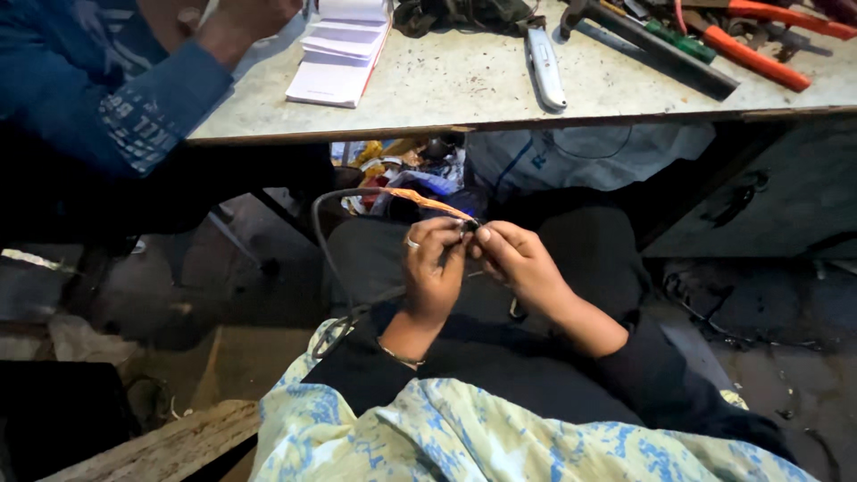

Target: The person strips the insulation from the ends of several electrical wires using a tool and their hands.

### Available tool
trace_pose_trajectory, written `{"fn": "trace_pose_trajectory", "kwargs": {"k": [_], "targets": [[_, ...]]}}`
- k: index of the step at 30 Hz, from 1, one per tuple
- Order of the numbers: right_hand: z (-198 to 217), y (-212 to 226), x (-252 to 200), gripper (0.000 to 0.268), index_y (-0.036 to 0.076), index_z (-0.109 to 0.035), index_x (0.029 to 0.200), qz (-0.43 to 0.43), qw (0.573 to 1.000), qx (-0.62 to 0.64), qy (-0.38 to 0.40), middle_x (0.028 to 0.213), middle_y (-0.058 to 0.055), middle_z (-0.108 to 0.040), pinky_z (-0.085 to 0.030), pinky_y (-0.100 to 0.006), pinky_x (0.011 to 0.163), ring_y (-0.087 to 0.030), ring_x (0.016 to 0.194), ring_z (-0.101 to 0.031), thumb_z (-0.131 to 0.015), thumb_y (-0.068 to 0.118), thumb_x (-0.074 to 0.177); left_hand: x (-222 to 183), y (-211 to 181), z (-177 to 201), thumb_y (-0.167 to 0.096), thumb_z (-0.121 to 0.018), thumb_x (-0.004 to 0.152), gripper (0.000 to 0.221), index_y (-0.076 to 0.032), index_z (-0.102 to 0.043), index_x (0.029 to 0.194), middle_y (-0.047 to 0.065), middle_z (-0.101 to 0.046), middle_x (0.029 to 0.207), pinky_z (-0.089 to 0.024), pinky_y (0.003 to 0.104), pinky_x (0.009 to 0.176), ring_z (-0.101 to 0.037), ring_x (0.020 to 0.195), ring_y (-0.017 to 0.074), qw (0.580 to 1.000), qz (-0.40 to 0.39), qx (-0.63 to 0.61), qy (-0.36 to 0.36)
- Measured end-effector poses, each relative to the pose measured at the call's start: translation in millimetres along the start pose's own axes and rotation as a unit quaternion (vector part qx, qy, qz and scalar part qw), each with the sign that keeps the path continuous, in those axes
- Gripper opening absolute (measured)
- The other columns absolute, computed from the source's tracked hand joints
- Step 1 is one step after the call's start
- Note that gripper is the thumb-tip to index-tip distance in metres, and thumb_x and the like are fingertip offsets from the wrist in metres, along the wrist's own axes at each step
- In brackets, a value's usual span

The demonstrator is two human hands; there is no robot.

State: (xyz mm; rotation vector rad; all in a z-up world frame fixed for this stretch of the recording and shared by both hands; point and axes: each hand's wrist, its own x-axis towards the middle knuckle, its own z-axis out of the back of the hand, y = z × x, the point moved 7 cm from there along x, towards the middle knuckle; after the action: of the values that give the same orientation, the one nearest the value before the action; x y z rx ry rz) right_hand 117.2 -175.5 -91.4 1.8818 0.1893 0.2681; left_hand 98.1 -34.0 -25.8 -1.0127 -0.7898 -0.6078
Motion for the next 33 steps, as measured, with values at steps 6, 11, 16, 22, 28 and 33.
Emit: {"fn": "trace_pose_trajectory", "kwargs": {"k": [6,11,16,22,28,33], "targets": [[1.4,8.0,0.6,0.031,0.003,-0.066,0.092,-0.023,0.999,-0.014,0.026,0.065,0.003,-0.053,-0.032,-0.021,0.047,-0.004,0.053,-0.044,-0.057,0.03,0.105,-4.8,-0.8,1.4,0.0,-0.072,0.095,0.011,-0.003,-0.066,0.103,0.011,-0.066,0.116,-0.055,0.038,0.094,-0.065,0.11,0.0275,0.998,-0.003,-0.057,0.001],[9.8,30.4,4.0,0.02,0.005,-0.062,0.096,0.017,0.999,-0.031,0.034,0.077,0.005,-0.057,-0.042,-0.02,0.059,-0.002,0.068,-0.051,-0.065,0.024,0.102,7.5,2.7,4.6,-0.001,-0.073,0.099,0.017,-0.005,-0.073,0.116,0.01,-0.067,0.119,-0.058,0.033,0.096,-0.067,0.113,0.0218,0.986,0.06,-0.158,-0.006],[8.4,21.8,6.4,0.018,0.006,-0.061,0.1,0.028,0.998,0.024,0.052,0.077,0.004,-0.058,-0.041,-0.021,0.056,-0.004,0.065,-0.051,-0.067,0.024,0.101,15.0,-5.9,7.5,-0.005,-0.074,0.09,0.048,-0.013,-0.055,0.133,0.006,-0.063,0.129,-0.054,0.028,0.094,-0.065,0.111,0.0159,0.952,0.156,-0.26,-0.031],[19.5,24.4,3.6,0.02,0.004,-0.064,0.105,0.075,0.991,-0.107,0.023,0.086,0.004,-0.06,-0.042,-0.021,0.064,-0.003,0.075,-0.051,-0.066,0.023,0.104,14.6,-10.3,14.1,-0.004,-0.079,0.092,0.027,-0.003,-0.068,0.117,0.01,-0.069,0.126,-0.058,0.029,0.093,-0.069,0.111,0.0173,0.973,0.113,-0.199,-0.02],[0.2,38.2,-1.6,0.021,0.002,-0.062,0.112,0.144,0.978,-0.115,0.103,0.101,0.002,-0.065,-0.049,-0.024,0.083,-0.006,0.095,-0.058,-0.063,0.022,0.106,12.2,-12.5,19.5,0.001,-0.078,0.094,0.015,-0.002,-0.074,0.108,0.008,-0.073,0.113,-0.057,0.031,0.096,-0.072,0.106,0.0191,0.986,0.069,-0.147,-0.027],[-1.5,41.1,-4.4,0.025,0.003,-0.063,0.116,0.102,0.962,-0.215,0.135,0.084,0.003,-0.06,-0.045,-0.024,0.064,-0.006,0.074,-0.052,-0.057,0.024,0.104,9.7,-16.2,26.5,0.003,-0.076,0.094,0.013,-0.003,-0.072,0.104,0.008,-0.072,0.112,-0.055,0.033,0.099,-0.07,0.107,0.0203,0.987,0.073,-0.125,-0.069]]}}
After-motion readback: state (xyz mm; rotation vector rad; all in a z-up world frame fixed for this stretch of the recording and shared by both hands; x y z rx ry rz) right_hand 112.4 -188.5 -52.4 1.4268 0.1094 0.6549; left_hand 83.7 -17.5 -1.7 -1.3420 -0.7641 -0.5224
